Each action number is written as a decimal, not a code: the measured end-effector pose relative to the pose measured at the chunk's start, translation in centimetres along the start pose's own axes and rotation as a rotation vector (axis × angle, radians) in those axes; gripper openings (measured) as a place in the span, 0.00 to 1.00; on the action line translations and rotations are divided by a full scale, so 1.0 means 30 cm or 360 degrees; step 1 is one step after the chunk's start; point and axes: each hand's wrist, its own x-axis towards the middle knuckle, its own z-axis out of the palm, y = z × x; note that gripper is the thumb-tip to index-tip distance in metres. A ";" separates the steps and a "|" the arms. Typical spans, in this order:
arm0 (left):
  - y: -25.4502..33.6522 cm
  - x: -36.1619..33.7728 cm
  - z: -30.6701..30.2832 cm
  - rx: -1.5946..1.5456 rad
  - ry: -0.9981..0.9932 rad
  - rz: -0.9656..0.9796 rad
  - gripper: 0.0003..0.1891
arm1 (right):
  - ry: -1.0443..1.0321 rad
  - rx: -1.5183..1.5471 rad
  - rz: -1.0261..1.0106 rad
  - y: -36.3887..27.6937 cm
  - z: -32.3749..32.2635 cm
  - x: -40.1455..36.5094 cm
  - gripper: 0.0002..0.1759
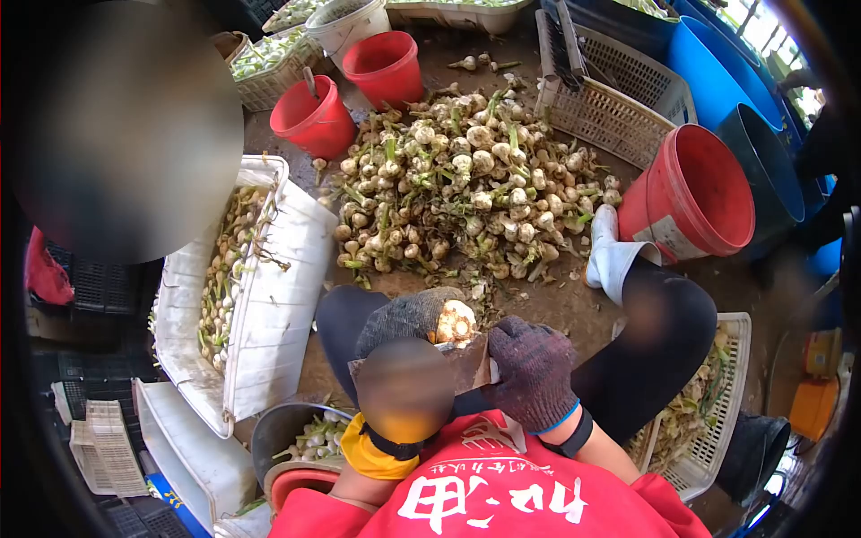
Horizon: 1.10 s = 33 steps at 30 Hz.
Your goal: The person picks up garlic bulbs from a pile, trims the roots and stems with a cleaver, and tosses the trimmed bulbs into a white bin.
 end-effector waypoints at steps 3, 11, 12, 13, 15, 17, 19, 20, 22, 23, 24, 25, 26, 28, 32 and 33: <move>-0.045 -0.019 0.091 0.0260 -0.0185 -0.0103 0.22 | 0.0099 0.0014 0.0058 0.006 0.013 0.001 0.18; 0.249 0.032 -0.261 0.0067 0.0722 0.0304 0.16 | 0.0466 0.0057 0.0420 0.187 0.019 -0.062 0.12; 0.250 0.046 -0.254 0.0063 0.0812 0.0350 0.13 | 0.0418 0.0083 0.0342 0.147 0.025 -0.064 0.12; 0.228 0.041 -0.213 0.0058 0.0811 0.0352 0.13 | 0.0355 0.0115 0.0272 0.111 0.026 -0.065 0.13; 0.187 0.033 -0.138 -0.1706 0.0663 -0.0133 0.13 | 0.0185 0.0088 0.0226 0.050 0.002 -0.051 0.15; 0.202 0.056 -0.138 -0.1150 0.0826 0.0108 0.13 | 0.0019 0.0075 0.0181 0.030 0.005 -0.052 0.17; 0.160 0.037 -0.095 -0.1136 0.0870 -0.0016 0.14 | -0.0030 0.0159 0.0189 0.030 0.024 -0.050 0.18; 0.133 0.026 -0.085 -0.1129 0.0880 -0.0020 0.14 | -0.0032 0.0165 0.0178 0.036 0.035 -0.049 0.18; 0.145 0.027 -0.136 -0.0198 0.0884 0.0191 0.14 | 0.0120 0.0217 0.0235 0.070 0.068 -0.059 0.14; 0.209 0.036 -0.200 0.0131 0.0850 0.0164 0.15 | 0.0115 0.0218 0.0228 0.125 0.105 -0.070 0.14; 0.238 0.023 -0.206 -0.0092 0.0872 0.0154 0.15 | 0.0127 0.0112 0.0519 0.163 0.110 -0.043 0.13; 0.245 0.026 -0.212 -0.0309 0.0892 0.0163 0.16 | 0.0158 0.0008 0.0811 0.181 0.113 -0.016 0.11; 0.238 0.053 -0.214 -0.0304 0.0910 0.0171 0.16 | 0.0240 0.0232 0.0848 0.189 0.099 -0.029 0.11; 0.223 0.046 -0.182 -0.0276 0.1079 0.0180 0.11 | 0.0347 0.0705 0.0791 0.126 0.082 -0.074 0.10; 0.243 0.072 -0.213 -0.1335 0.0486 -0.0154 0.14 | 0.0042 0.0848 0.0774 0.148 0.126 -0.081 0.09; 0.235 0.074 -0.217 -0.1341 0.0486 -0.0141 0.14 | -0.0214 0.0927 0.0997 0.166 0.131 -0.083 0.12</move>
